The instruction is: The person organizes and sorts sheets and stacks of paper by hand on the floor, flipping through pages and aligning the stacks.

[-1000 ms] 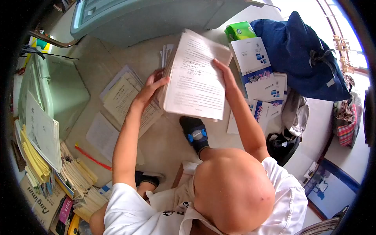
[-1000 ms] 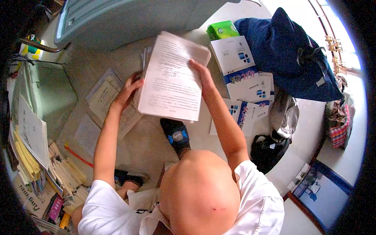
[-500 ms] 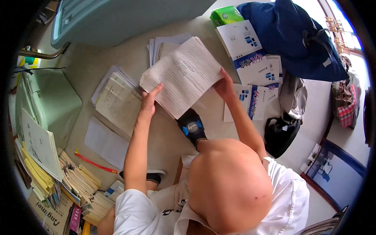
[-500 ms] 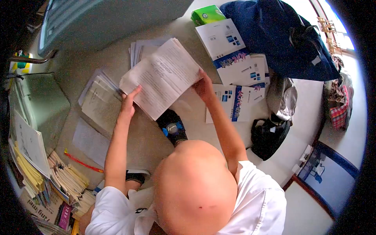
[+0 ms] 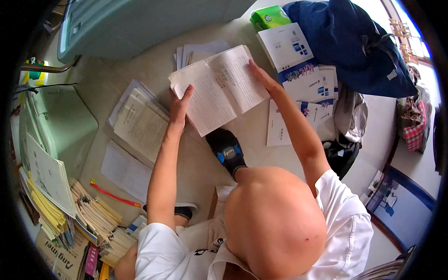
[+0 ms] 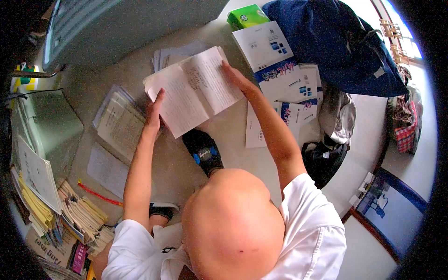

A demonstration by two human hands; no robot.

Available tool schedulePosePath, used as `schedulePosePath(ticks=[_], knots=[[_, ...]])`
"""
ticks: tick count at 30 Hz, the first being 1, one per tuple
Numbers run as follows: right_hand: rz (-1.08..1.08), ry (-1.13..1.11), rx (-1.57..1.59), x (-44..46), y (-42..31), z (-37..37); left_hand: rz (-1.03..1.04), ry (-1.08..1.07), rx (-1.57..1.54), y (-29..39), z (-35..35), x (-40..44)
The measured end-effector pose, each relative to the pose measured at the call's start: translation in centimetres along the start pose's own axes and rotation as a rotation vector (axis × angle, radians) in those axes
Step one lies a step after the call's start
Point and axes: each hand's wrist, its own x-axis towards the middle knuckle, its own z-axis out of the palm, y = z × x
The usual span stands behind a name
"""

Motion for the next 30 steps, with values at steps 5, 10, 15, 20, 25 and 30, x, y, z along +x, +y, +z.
schedulePosePath(ticks=[5, 10, 15, 20, 25, 30], knots=[[0.042, 0.058, 0.377, -2.4, 0.4, -0.7, 0.013, 0.003, 0.047, -0.2, 0.6, -0.8], [-0.011, 0.146, 0.335, -4.2, 1.8, -0.3, -0.043, 0.0, -0.134, -0.5, 0.3, -0.7], [-0.294, 0.29, -0.103, -1.8, 6.2, -2.1, 0.035, 0.13, 0.023, -0.6, 0.7, -0.8], [-0.465, 0.38, -0.387, -3.5, 4.2, -1.3, 0.205, 0.116, 0.26, -0.3, 1.1, -1.4], [-0.457, 0.36, -0.187, -3.3, 4.5, -0.9, 0.081, 0.191, 0.256, -0.3, 1.2, -1.7], [-0.372, 0.392, -0.219, -1.8, 5.2, -1.8, 0.199, 0.118, 0.222, -1.2, 0.7, -1.0]])
